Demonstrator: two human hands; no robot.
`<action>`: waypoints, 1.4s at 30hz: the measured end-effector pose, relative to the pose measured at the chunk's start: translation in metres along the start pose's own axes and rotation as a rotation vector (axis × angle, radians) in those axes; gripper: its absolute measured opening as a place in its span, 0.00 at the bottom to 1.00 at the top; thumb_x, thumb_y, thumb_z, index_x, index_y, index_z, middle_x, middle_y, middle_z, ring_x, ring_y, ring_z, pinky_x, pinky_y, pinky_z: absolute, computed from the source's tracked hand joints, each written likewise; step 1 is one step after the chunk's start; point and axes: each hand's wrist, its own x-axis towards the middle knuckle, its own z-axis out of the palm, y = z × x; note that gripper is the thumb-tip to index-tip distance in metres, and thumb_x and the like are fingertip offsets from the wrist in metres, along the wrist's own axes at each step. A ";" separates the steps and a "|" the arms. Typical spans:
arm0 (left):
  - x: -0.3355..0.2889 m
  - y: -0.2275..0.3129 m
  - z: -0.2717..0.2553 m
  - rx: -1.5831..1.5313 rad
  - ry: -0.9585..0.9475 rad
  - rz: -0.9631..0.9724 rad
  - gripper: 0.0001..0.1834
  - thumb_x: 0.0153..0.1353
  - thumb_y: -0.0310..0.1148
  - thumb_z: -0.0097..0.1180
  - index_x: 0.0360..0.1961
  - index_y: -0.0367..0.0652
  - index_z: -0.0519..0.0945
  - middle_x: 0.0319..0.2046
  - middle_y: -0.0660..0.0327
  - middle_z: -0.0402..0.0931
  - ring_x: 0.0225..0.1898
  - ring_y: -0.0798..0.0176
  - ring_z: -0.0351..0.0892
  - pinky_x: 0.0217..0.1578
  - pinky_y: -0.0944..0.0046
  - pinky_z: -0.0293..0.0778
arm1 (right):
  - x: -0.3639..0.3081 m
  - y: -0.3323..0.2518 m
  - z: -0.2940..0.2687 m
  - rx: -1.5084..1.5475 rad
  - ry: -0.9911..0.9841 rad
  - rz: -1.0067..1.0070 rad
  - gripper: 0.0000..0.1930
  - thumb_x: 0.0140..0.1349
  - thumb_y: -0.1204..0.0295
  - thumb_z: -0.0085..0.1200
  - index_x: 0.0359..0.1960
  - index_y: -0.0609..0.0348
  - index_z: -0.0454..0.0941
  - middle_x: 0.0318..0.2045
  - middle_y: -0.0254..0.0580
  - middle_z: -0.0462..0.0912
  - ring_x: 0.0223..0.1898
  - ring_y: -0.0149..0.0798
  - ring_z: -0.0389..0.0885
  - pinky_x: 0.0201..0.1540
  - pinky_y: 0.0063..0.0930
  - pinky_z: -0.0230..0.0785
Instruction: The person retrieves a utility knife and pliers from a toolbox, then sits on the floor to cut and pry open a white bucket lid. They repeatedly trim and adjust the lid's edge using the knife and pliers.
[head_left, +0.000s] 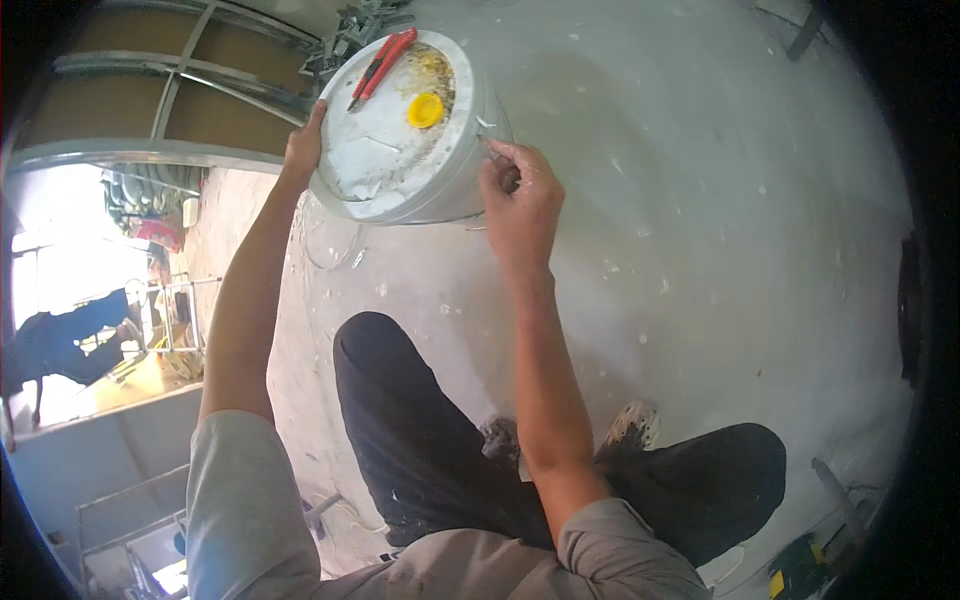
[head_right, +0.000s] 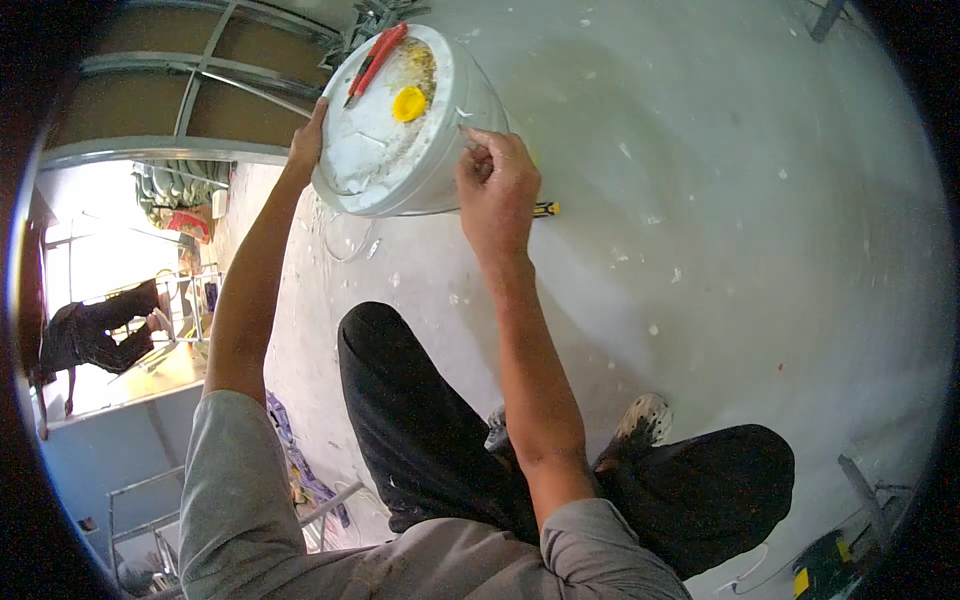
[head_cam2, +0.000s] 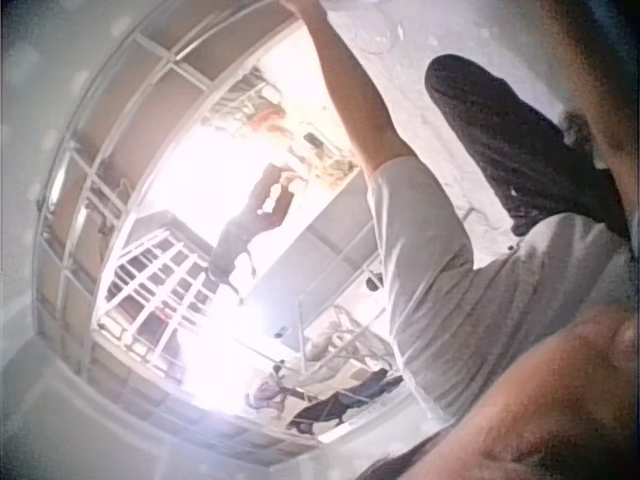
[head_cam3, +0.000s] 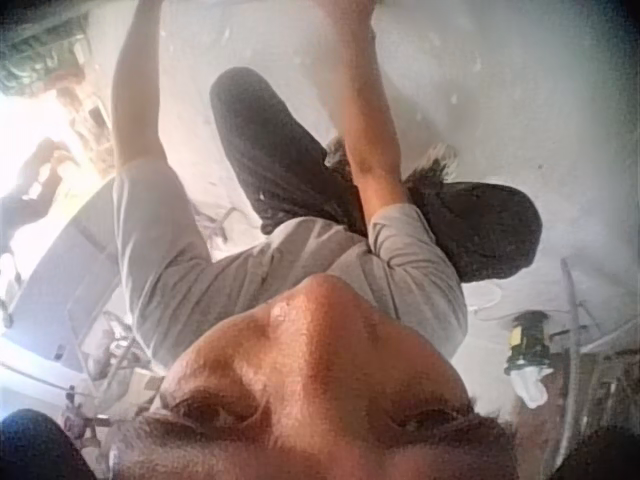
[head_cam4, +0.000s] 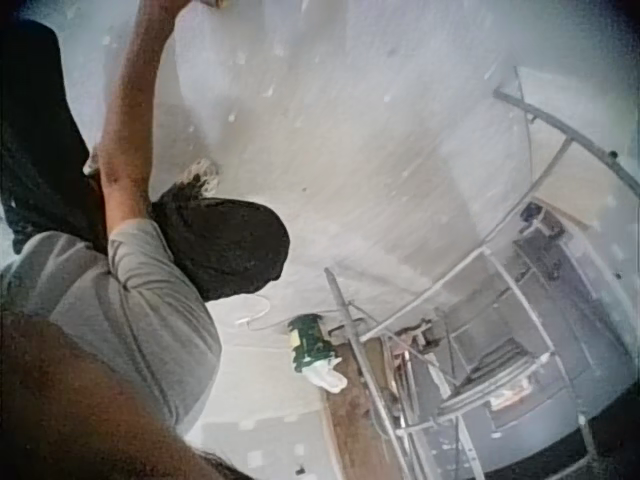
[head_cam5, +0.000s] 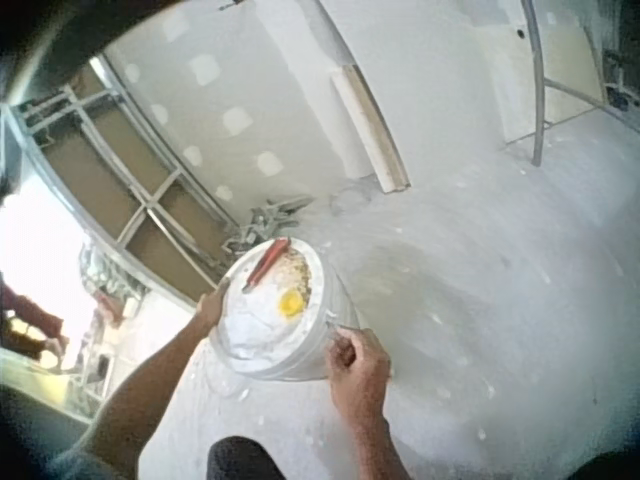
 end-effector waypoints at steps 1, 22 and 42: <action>-0.001 0.003 0.003 0.006 -0.001 -0.010 0.60 0.58 0.81 0.47 0.58 0.22 0.78 0.55 0.37 0.80 0.59 0.47 0.79 0.61 0.54 0.70 | 0.000 0.005 -0.002 0.003 0.003 -0.008 0.11 0.60 0.84 0.59 0.45 0.65 0.83 0.32 0.44 0.80 0.28 0.36 0.80 0.33 0.30 0.73; 0.002 0.002 -0.005 0.024 0.031 -0.064 0.62 0.57 0.81 0.49 0.58 0.20 0.78 0.55 0.40 0.80 0.58 0.50 0.79 0.60 0.55 0.71 | 0.000 0.011 -0.004 0.193 0.045 0.282 0.13 0.68 0.78 0.57 0.53 0.65 0.77 0.33 0.37 0.80 0.33 0.28 0.78 0.37 0.25 0.74; -0.013 0.011 -0.003 0.020 0.050 -0.004 0.60 0.58 0.81 0.48 0.54 0.22 0.81 0.49 0.45 0.83 0.52 0.55 0.81 0.54 0.58 0.75 | 0.002 0.006 -0.015 0.153 0.026 0.299 0.10 0.67 0.78 0.59 0.48 0.68 0.81 0.36 0.45 0.86 0.34 0.32 0.84 0.40 0.29 0.77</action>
